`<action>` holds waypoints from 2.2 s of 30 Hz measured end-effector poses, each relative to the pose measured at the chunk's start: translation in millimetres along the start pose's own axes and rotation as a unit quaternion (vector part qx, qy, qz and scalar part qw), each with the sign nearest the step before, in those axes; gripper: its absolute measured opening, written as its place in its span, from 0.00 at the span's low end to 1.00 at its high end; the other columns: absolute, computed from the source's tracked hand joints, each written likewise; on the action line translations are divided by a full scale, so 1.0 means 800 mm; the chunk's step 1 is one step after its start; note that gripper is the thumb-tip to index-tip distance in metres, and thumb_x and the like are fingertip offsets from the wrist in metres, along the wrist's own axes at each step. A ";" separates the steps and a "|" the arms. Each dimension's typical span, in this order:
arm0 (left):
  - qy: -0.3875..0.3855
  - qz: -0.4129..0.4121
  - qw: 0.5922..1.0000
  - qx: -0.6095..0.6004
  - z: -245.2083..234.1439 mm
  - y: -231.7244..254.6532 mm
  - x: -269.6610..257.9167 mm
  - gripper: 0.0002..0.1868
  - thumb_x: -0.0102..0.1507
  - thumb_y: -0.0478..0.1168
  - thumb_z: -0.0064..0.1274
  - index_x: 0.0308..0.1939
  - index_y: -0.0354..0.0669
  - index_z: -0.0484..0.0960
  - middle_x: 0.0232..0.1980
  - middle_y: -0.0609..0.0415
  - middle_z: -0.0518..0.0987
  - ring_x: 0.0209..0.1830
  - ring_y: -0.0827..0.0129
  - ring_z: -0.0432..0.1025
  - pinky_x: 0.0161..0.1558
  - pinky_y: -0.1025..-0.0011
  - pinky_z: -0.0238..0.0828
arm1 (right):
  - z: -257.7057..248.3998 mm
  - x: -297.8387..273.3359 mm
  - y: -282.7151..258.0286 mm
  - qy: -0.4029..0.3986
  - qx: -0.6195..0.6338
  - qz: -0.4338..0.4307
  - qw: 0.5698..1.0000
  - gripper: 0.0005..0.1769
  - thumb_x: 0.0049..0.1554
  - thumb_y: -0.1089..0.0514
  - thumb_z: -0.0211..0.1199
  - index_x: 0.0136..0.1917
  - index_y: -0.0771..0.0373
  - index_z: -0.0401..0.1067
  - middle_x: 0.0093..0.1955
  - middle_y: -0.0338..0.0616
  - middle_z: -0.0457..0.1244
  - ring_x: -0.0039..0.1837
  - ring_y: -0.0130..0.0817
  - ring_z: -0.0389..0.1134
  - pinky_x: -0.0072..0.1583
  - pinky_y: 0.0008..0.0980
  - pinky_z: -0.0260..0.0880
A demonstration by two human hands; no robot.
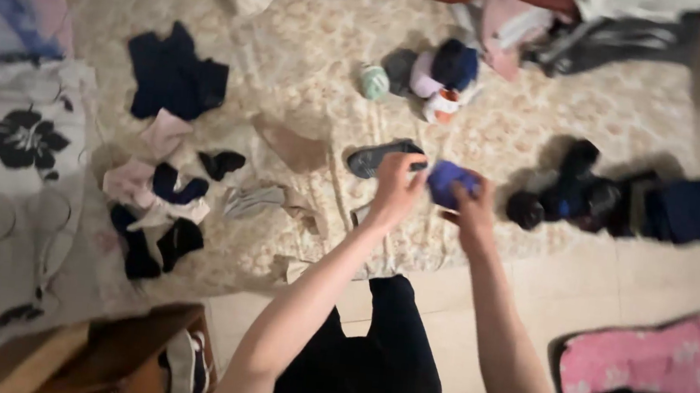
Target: Pairing and folding socks on a bed and organizing them onto a stack.
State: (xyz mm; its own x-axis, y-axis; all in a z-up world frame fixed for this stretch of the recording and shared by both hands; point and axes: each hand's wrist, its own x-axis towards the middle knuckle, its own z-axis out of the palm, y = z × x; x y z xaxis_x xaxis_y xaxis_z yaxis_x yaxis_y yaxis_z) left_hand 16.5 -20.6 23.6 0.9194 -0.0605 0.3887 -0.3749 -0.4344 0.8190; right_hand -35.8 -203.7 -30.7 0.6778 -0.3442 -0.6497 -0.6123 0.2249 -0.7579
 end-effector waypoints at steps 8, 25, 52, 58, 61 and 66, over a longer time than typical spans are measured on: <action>-0.063 -0.322 0.935 -0.133 0.056 -0.086 -0.020 0.07 0.69 0.39 0.52 0.48 0.42 0.80 0.48 0.47 0.78 0.45 0.62 0.76 0.43 0.64 0.76 | -0.032 0.241 0.009 0.178 -0.200 -0.261 0.927 0.38 0.55 0.62 0.68 0.75 0.59 0.57 0.70 0.60 0.53 0.67 0.50 0.60 0.66 0.45 0.65; 0.059 -0.411 0.903 -0.111 -0.119 -0.219 -0.133 0.10 0.69 0.42 0.52 0.49 0.39 0.79 0.40 0.51 0.82 0.42 0.64 0.79 0.45 0.68 0.73 | 0.159 0.140 0.102 -0.113 -0.374 -0.408 0.825 0.16 0.61 0.69 0.58 0.62 0.63 0.73 0.57 0.53 0.68 0.61 0.48 0.69 0.62 0.42 0.69; 0.238 -0.447 0.857 0.095 -0.507 -0.609 -0.237 0.27 0.59 0.45 0.62 0.54 0.30 0.71 0.46 0.39 0.81 0.45 0.46 0.76 0.47 0.56 0.72 | 0.459 -0.084 0.254 -0.127 -0.237 -0.181 0.946 0.21 0.61 0.67 0.56 0.68 0.59 0.66 0.61 0.53 0.65 0.58 0.44 0.74 0.55 0.36 0.73; 0.231 -0.376 0.887 -0.137 -0.622 -0.473 -0.134 0.15 0.70 0.37 0.55 0.59 0.35 0.77 0.43 0.48 0.79 0.38 0.64 0.73 0.38 0.68 0.71 | 0.506 -0.095 0.256 -0.123 -0.513 -0.371 0.764 0.23 0.56 0.63 0.64 0.65 0.62 0.69 0.66 0.61 0.60 0.66 0.65 0.63 0.62 0.52 0.66; 0.263 -0.330 0.871 -0.252 -0.683 -0.403 -0.112 0.15 0.72 0.37 0.54 0.61 0.38 0.74 0.44 0.51 0.76 0.37 0.70 0.72 0.31 0.73 0.67 | 0.576 -0.109 0.231 -0.153 -0.474 -0.224 0.837 0.22 0.59 0.60 0.60 0.67 0.58 0.67 0.67 0.57 0.60 0.63 0.60 0.64 0.61 0.51 0.66; 0.259 -0.219 0.930 -0.143 -0.741 -0.353 -0.122 0.09 0.79 0.38 0.50 0.61 0.37 0.72 0.53 0.53 0.76 0.50 0.72 0.74 0.50 0.74 0.75 | 0.666 -0.039 0.256 -0.251 -0.447 -0.470 0.719 0.28 0.55 0.69 0.62 0.69 0.61 0.67 0.73 0.57 0.57 0.73 0.62 0.57 0.70 0.55 0.61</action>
State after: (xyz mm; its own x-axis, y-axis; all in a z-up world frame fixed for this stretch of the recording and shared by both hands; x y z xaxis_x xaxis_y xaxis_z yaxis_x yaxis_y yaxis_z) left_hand -38.6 640.8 4.9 0.8379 0.5397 0.0812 -0.0619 -0.0539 0.9966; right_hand 34.2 339.3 -196.8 0.8868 0.4619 0.0154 0.3472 -0.6439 -0.6818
